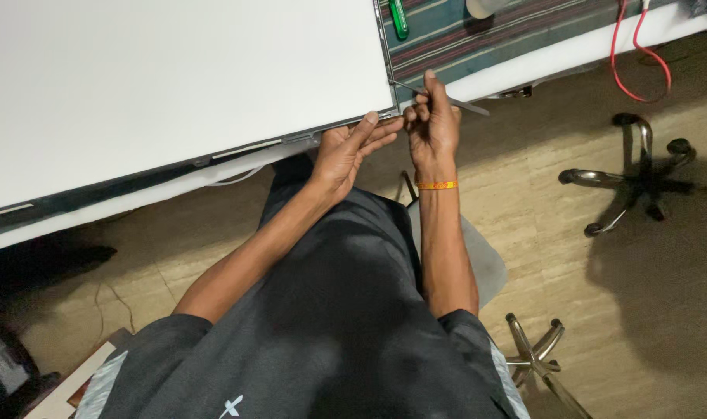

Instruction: The person cleans a white rectangular panel with a cloth, then uses a light blue soldering iron to work along the panel's edges and surface. They also retrieve a metal tool from a drawer and use it to pry or adjust the panel's frame.

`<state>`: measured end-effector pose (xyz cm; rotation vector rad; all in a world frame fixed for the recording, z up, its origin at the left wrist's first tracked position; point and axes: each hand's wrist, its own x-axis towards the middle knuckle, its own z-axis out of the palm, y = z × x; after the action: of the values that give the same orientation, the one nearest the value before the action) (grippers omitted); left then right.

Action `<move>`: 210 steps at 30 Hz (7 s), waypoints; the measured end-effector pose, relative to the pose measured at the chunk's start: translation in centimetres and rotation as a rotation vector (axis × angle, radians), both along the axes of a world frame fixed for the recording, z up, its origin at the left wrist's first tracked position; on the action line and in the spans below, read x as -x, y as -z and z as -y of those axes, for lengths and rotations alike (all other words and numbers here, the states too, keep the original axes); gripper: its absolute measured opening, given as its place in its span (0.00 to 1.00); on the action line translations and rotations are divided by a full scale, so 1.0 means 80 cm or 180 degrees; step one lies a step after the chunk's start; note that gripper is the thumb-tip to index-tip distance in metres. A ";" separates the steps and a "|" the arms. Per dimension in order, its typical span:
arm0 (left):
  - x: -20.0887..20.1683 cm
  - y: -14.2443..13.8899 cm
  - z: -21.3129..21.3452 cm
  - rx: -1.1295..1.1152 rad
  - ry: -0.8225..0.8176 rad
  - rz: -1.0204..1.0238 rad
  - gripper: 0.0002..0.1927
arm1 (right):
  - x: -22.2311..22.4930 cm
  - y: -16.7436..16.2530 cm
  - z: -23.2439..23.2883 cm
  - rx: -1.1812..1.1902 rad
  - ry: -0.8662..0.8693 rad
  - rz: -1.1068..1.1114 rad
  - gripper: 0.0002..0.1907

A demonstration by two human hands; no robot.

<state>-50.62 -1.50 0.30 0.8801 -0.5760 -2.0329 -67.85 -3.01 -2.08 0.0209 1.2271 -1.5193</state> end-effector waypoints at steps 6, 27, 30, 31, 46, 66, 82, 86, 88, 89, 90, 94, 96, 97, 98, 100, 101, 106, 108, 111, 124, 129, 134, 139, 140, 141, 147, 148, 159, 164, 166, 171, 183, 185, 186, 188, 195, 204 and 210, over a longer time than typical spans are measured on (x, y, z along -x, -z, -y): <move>-0.001 0.006 -0.001 0.0037 -0.0009 0.0066 0.17 | 0.018 0.010 -0.006 0.0030 -0.0409 0.0667 0.17; -0.071 -0.026 -0.036 0.1269 0.0663 0.1756 0.14 | 0.038 -0.094 0.027 -0.0205 -0.1983 -0.5092 0.20; -0.107 -0.039 -0.036 0.1010 0.0152 0.2004 0.13 | 0.049 -0.063 0.072 -0.0306 -0.2171 -0.5460 0.21; -0.121 -0.045 -0.034 0.1046 -0.0070 0.2060 0.13 | 0.051 -0.050 0.093 -0.0174 -0.2141 -0.5596 0.21; -0.558 -0.096 -0.004 0.1546 -0.3561 0.4464 0.07 | -0.034 -0.081 0.061 0.0751 -0.1306 -0.5569 0.10; -0.902 -0.099 0.010 0.0510 -0.1316 0.6134 0.25 | -0.651 -0.155 0.034 0.2899 -0.3251 -0.4565 0.03; -0.732 -0.079 -0.068 0.0798 -0.2064 0.3083 0.18 | -0.765 -0.202 0.079 0.1835 -0.5755 -0.3744 0.31; -0.746 -0.034 -0.092 0.0318 -0.2996 0.3613 0.15 | -0.745 -0.182 0.084 0.1603 -0.6086 -0.4100 0.27; -0.756 -0.020 -0.103 0.0119 -0.3460 0.3974 0.16 | -0.741 -0.177 0.086 0.1849 -0.6264 -0.4330 0.26; -0.762 -0.015 -0.104 0.0028 -0.3694 0.4156 0.17 | -0.741 -0.175 0.087 0.2000 -0.6369 -0.4446 0.27; -0.769 -0.010 -0.104 0.0083 -0.3668 0.3892 0.18 | -0.742 -0.172 0.086 0.2147 -0.6471 -0.4553 0.27; -0.774 0.000 -0.103 0.0073 -0.3360 0.3046 0.23 | -0.750 -0.168 0.085 0.2139 -0.6560 -0.4448 0.30; -0.770 0.002 -0.099 -0.0006 -0.3237 0.2780 0.23 | -0.750 -0.168 0.087 0.1897 -0.6512 -0.4246 0.28; -0.769 0.004 -0.096 -0.0025 -0.3240 0.2683 0.23 | -0.749 -0.169 0.089 0.1958 -0.6472 -0.4067 0.28; -0.768 0.004 -0.094 -0.0045 -0.3232 0.2581 0.23 | -0.749 -0.169 0.091 0.2001 -0.6427 -0.3889 0.29; -0.768 0.003 -0.094 -0.0119 -0.3165 0.2761 0.24 | -0.745 -0.168 0.092 0.1751 -0.6368 -0.3419 0.30; -0.769 0.003 -0.092 -0.0138 -0.3130 0.2852 0.24 | -0.743 -0.167 0.092 0.1478 -0.6335 -0.3129 0.30; -0.771 -0.004 -0.080 0.0118 -0.3241 0.2766 0.23 | -0.729 -0.155 0.089 0.0154 -0.5678 -0.1372 0.29; -0.772 -0.008 -0.078 -0.0186 -0.3065 0.2800 0.23 | -0.722 -0.146 0.088 -0.0127 -0.5258 -0.0285 0.34; -0.774 -0.011 -0.079 -0.0425 -0.2909 0.2834 0.23 | -0.711 -0.135 0.090 -0.0041 -0.5299 -0.0260 0.32; -0.762 0.006 -0.083 -0.0091 -0.3207 0.2342 0.26 | -0.737 -0.150 0.101 0.1616 -0.6588 -0.3339 0.24; -0.763 0.013 -0.086 0.0275 -0.3216 0.1902 0.32 | -0.757 -0.171 0.094 0.1696 -0.6759 -0.4250 0.26; -0.767 0.013 -0.086 0.0123 -0.3095 0.1860 0.34 | -0.769 -0.173 0.092 0.2300 -0.6862 -0.4629 0.24; -0.775 0.014 -0.084 0.0085 -0.3098 0.1751 0.33 | -0.777 -0.168 0.096 0.2130 -0.7102 -0.4820 0.23; -0.776 0.015 -0.083 0.0085 -0.3122 0.1736 0.32 | -0.778 -0.168 0.096 0.2247 -0.7046 -0.4789 0.23; -0.777 0.017 -0.083 0.0145 -0.3163 0.1732 0.31 | -0.779 -0.167 0.097 0.2360 -0.6991 -0.4753 0.23; -0.785 0.026 -0.082 0.0339 -0.3262 0.1801 0.29 | -0.786 -0.161 0.098 0.2250 -0.7105 -0.4605 0.24; -0.786 0.027 -0.082 0.0354 -0.3284 0.1755 0.28 | -0.787 -0.160 0.098 0.2213 -0.7118 -0.4655 0.25; -0.799 0.023 -0.082 0.0218 -0.3265 0.1888 0.29 | -0.800 -0.160 0.099 0.2289 -0.7105 -0.4593 0.26; -0.805 0.023 -0.081 0.0203 -0.3287 0.1815 0.28 | -0.807 -0.161 0.099 0.2345 -0.7084 -0.4561 0.25; -0.808 0.023 -0.082 0.0181 -0.3258 0.1864 0.29 | -0.809 -0.164 0.100 0.2469 -0.7057 -0.4476 0.25; -0.813 0.021 -0.083 0.0198 -0.3191 0.1912 0.30 | -0.815 -0.165 0.101 0.2460 -0.7019 -0.4518 0.24; -0.819 0.024 -0.084 0.0109 -0.3064 0.2176 0.31 | -0.812 -0.152 0.100 0.1876 -0.7122 -0.4581 0.28; -0.818 0.025 -0.084 0.0238 -0.3158 0.2049 0.31 | -0.813 -0.153 0.100 0.2161 -0.7039 -0.4488 0.29; -0.818 0.026 -0.084 0.0235 -0.3167 0.2031 0.31 | -0.814 -0.153 0.100 0.2306 -0.6991 -0.4441 0.29; -0.818 0.026 -0.084 0.0228 -0.3186 0.1996 0.30 | -0.816 -0.155 0.100 0.2176 -0.7046 -0.4464 0.28; -0.824 0.027 -0.083 0.0170 -0.3136 0.2052 0.30 | -0.820 -0.151 0.100 0.1906 -0.7068 -0.4451 0.29; -0.829 0.026 -0.083 0.0266 -0.3182 0.1993 0.28 | -0.814 -0.138 0.107 0.2428 -0.6978 -0.4269 0.37; -0.838 0.025 -0.081 0.0175 -0.3154 0.1985 0.26 | -0.821 -0.135 0.107 0.2614 -0.6875 -0.4240 0.38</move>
<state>16.45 4.96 -1.73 1.4141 -0.3837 -0.8391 -2.18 -11.56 8.75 -2.2584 0.5296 0.3283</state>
